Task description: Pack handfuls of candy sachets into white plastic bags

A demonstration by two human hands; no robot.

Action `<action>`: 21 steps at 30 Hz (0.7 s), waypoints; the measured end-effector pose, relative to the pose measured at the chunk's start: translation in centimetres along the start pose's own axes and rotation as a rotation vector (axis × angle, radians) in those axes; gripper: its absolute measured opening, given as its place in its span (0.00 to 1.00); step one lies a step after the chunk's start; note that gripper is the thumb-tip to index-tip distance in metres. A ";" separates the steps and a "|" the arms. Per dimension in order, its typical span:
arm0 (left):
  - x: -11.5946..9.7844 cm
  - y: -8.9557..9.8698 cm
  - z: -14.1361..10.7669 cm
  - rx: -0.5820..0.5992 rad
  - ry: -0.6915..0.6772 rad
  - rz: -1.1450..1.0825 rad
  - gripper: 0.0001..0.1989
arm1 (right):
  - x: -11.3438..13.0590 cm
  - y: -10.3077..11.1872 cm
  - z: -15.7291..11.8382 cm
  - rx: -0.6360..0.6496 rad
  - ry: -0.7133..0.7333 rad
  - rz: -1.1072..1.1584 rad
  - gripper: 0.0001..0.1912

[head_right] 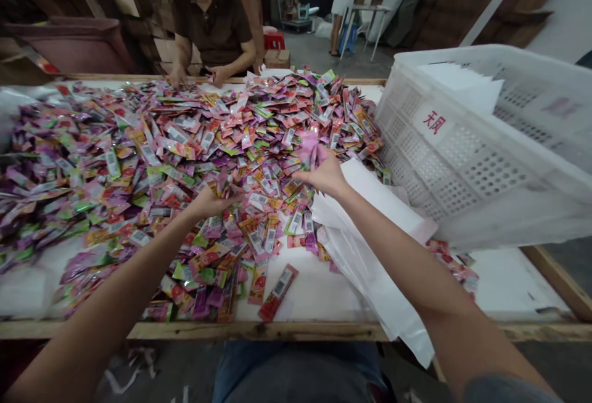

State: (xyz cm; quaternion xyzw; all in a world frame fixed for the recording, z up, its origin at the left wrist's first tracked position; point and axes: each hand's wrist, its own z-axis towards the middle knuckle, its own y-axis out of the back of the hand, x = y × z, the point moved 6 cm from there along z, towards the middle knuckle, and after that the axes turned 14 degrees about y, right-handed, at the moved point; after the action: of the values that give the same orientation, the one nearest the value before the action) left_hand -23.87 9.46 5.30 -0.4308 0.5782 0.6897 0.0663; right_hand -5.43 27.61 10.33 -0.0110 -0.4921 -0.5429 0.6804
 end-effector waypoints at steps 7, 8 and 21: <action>-0.3 -3.2 0.3 0.210 -0.114 0.543 0.13 | 2.4 -6.0 -5.4 0.896 0.493 -0.492 0.08; -0.3 -4.0 0.4 0.250 -0.102 0.649 0.17 | 2.2 -7.3 -6.3 1.021 0.557 -0.530 0.09; -0.7 -3.1 0.7 0.092 -0.096 0.539 0.16 | 0.5 -8.4 -5.5 0.887 0.491 -0.566 0.10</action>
State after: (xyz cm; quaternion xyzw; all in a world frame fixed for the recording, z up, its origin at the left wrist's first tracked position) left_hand -21.98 11.31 3.42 -0.2247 0.6989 0.6751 -0.0727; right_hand -8.08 20.73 3.51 0.5334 -0.4840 -0.4323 0.5426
